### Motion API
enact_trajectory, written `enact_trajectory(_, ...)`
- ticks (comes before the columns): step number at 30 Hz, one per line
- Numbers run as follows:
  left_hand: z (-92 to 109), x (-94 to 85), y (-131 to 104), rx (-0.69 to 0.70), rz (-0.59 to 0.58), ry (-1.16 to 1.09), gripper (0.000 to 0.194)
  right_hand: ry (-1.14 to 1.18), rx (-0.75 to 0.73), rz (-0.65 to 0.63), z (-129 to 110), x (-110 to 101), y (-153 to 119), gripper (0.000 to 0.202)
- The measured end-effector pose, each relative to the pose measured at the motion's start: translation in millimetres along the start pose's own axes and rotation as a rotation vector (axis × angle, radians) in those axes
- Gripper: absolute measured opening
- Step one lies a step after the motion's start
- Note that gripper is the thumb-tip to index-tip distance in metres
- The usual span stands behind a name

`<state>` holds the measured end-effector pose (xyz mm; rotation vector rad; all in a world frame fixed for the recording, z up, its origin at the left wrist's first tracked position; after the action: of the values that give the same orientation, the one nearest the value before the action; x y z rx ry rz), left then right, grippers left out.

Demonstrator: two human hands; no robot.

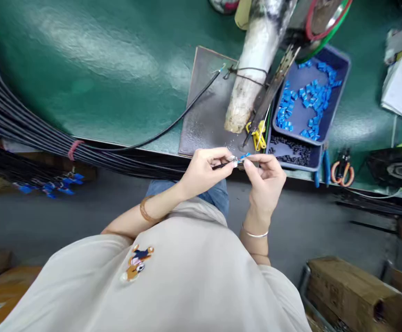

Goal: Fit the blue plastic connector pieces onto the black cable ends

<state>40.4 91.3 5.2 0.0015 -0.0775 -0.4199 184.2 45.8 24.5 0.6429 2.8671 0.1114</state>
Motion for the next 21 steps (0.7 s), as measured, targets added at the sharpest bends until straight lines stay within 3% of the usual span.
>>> enact_trajectory(7, 13, -1.2, -5, 0.15, 0.058, 0.242, 0.013, -0.346, -0.13, -0.054, -22, 3, -6, 0.006)
enact_trajectory(11, 12, -3.8, -5, 0.108, 0.063, 0.199, 0.012, -0.249, -0.114, 0.005, -23, -12, -1, 0.019)
enact_trajectory(13, 8, -3.0, -5, 0.059, 0.032, 0.131, 0.012, -0.183, -0.075, -0.012, -19, -14, 2, 0.016)
enact_trajectory(17, 10, -0.2, -7, 0.073, -0.018, 0.101, 0.01, -0.153, -0.009, -0.182, -10, 4, 3, 0.007)
enact_trajectory(21, 6, -0.1, -6, 0.034, -0.04, 0.018, 0.006, -0.221, -0.061, -0.21, -15, 13, 1, 0.008)
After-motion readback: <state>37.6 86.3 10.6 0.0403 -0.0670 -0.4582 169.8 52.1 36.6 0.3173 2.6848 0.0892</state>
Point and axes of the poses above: each hand's wrist, its own y-axis towards the middle knuckle, its own x-axis out of the palm, z = x × y, the point moved 10 cm from there along y, towards the middle knuckle, and after that the axes turned 2 degrees about -x, right-handed, at the moved point
